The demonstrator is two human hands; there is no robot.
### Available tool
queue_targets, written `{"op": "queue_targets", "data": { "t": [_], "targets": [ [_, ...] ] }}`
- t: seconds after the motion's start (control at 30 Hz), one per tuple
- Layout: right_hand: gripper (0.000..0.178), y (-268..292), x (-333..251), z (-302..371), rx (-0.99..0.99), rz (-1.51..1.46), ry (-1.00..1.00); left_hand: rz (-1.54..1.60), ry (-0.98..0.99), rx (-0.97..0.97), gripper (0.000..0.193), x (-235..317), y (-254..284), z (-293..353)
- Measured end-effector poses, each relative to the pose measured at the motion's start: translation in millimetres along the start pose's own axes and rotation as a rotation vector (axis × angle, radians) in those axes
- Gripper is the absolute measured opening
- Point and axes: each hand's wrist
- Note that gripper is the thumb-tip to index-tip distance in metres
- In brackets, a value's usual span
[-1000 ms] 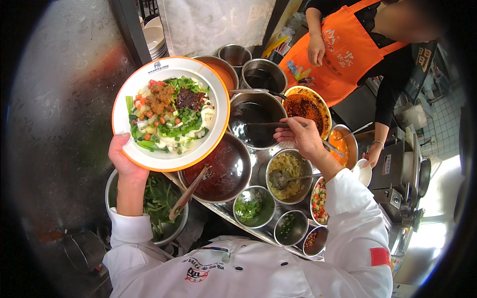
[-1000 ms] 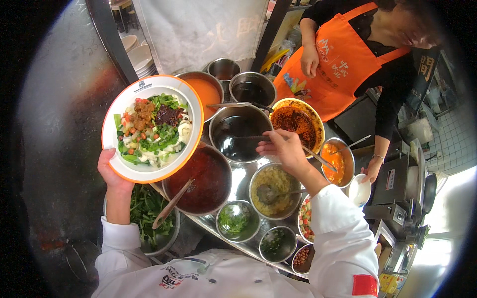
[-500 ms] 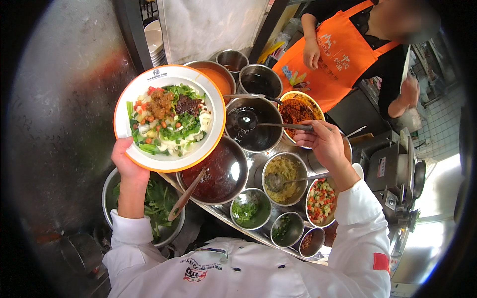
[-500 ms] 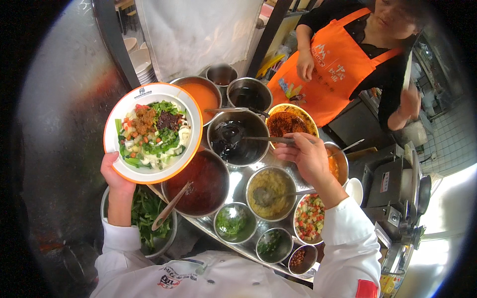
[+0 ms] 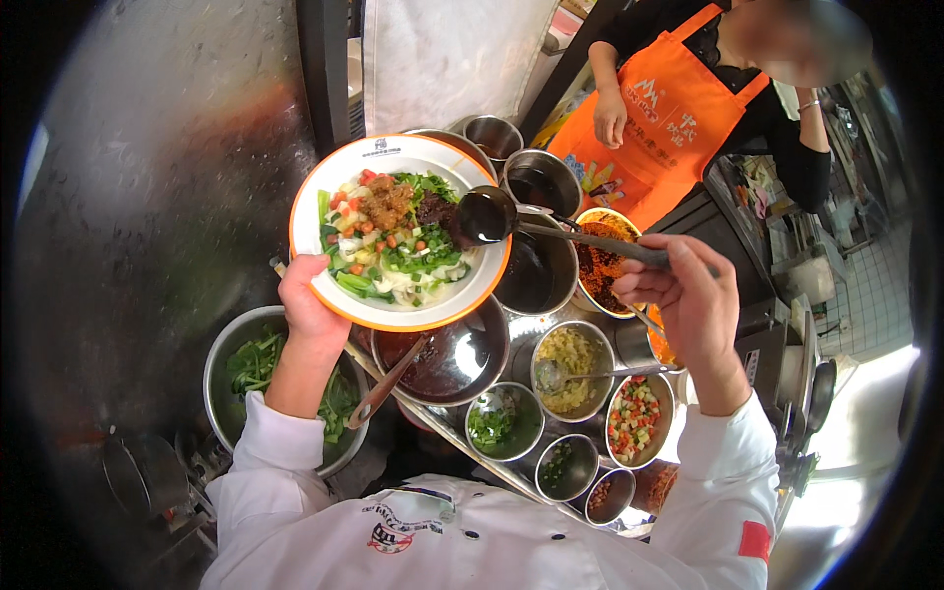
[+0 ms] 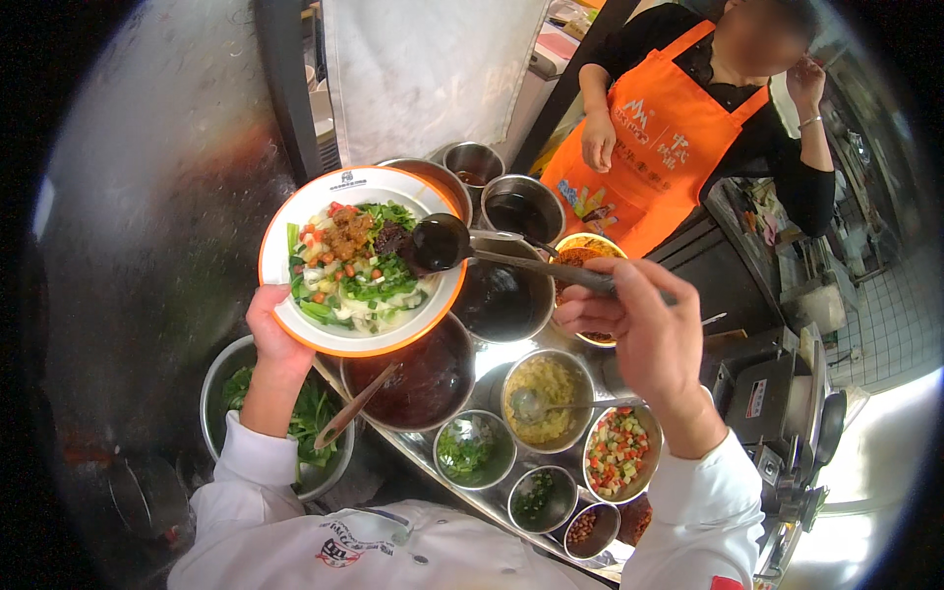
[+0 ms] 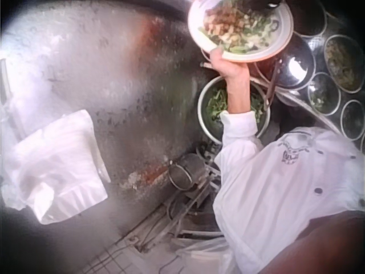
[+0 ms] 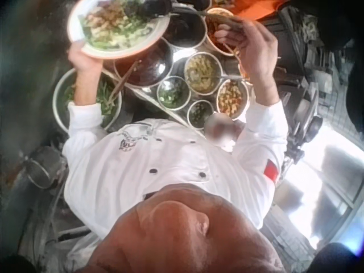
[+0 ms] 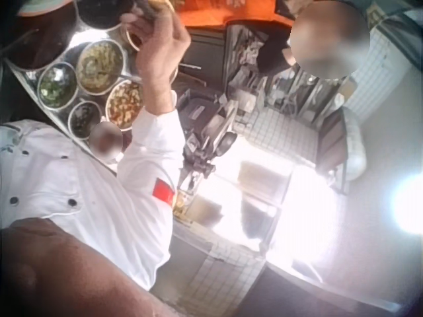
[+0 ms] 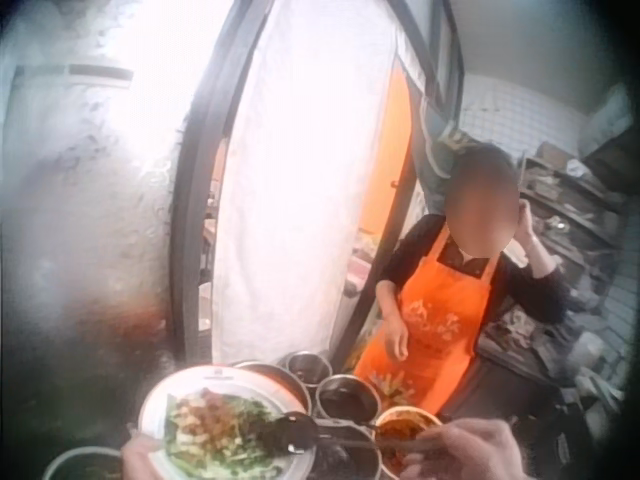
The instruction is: The person assembles a bowl of noodle soup by adding chopped vegetables, sauces, and broth to a bowl of noodles. They use spoons and ladles to scoop ingredients from multiple containers and pour hot broth into the bowl. The person also blanches leafy greens in boiling water and adds them to the bowl.
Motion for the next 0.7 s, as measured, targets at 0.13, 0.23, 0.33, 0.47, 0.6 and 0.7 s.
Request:
{"op": "queue_targets", "data": {
  "t": [0.13,0.23,0.33,0.47,0.6,0.7],
  "targets": [
    [0.027,-8,9,23,-0.259,0.273,0.329,-0.011,-0.009,-0.009,0.059,-2,-5,0],
    [0.025,-1,12,33,-0.621,0.786,0.856,-0.002,-0.022,-0.010,0.059,-2,-5,-3],
    [0.025,13,16,40,-0.558,0.871,0.911,0.003,-0.009,0.000,0.060,1,1,-5],
    [0.027,43,36,46,-0.023,0.421,0.357,-0.044,-0.034,0.025,0.062,9,12,-2],
    [0.018,63,102,34,-0.143,0.711,0.195,-0.099,-0.082,0.067,0.063,16,18,2],
    [0.017,69,139,27,-0.285,0.838,0.381,-0.107,-0.100,0.095,0.063,18,18,4]
  ]
}}
Point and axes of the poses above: each hand's wrist, its own z-axis away from the middle knuckle, its own y-axis out of the back of the hand, x = y × z, and after that the axes turned 15 degrees about y, right-handed
